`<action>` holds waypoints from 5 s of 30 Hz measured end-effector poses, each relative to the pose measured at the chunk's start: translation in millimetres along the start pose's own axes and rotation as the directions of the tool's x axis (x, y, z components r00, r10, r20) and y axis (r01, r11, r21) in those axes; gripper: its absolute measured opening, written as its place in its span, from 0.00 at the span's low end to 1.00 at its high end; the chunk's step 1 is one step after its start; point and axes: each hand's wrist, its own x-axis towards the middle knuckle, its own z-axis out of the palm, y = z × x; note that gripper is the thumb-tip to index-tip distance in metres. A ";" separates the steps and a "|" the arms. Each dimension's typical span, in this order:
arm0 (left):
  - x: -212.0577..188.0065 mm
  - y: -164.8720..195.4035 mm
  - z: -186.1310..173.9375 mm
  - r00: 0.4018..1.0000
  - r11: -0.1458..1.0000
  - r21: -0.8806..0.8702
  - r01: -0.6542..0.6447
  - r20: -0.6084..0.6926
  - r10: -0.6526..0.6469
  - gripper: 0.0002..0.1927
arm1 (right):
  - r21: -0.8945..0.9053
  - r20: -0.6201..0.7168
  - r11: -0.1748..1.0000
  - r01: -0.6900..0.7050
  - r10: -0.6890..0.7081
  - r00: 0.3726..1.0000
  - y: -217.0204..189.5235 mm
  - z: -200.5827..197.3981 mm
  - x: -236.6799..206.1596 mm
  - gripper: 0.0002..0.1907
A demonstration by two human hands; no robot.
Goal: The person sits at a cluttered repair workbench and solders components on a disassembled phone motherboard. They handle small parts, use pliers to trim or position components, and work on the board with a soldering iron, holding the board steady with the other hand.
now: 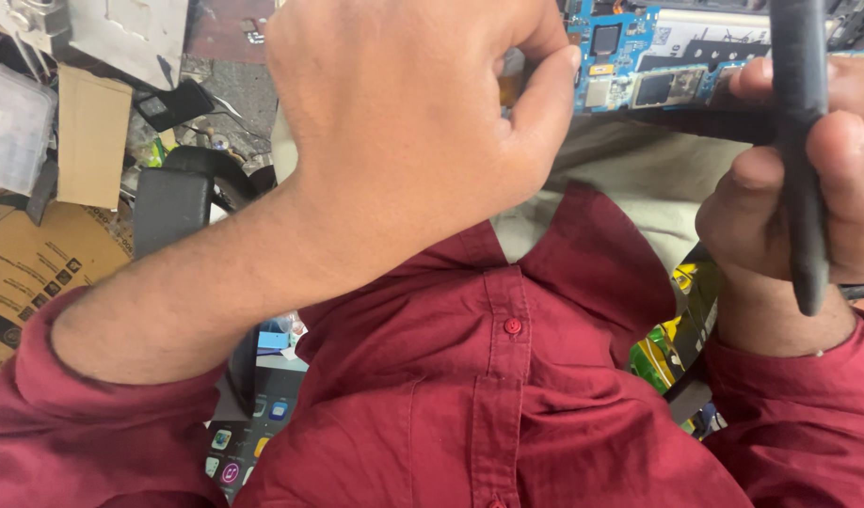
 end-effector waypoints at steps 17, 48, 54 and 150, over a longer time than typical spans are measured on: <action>-7.6 -9.7 2.4 0.995 0.990 -0.098 -0.098 -0.030 0.096 0.03 | 0.414 -0.186 0.829 -0.376 0.482 0.856 2.4 3.7 -33.8 0.27; -15.0 -12.2 3.3 0.992 0.989 -0.091 -0.118 -0.053 0.114 0.03 | 0.337 -0.182 0.882 -0.329 0.404 0.896 -3.5 9.8 -14.3 0.29; -15.3 -12.9 2.4 0.993 0.990 -0.088 -0.113 -0.050 0.109 0.02 | 0.341 -0.184 0.879 -0.333 0.410 0.893 -2.1 10.6 -15.6 0.28; -9.4 5.4 8.2 0.999 0.999 0.051 -0.008 -0.038 0.010 0.01 | 0.203 -0.094 0.978 -0.051 0.071 0.993 27.5 -9.8 -45.5 0.08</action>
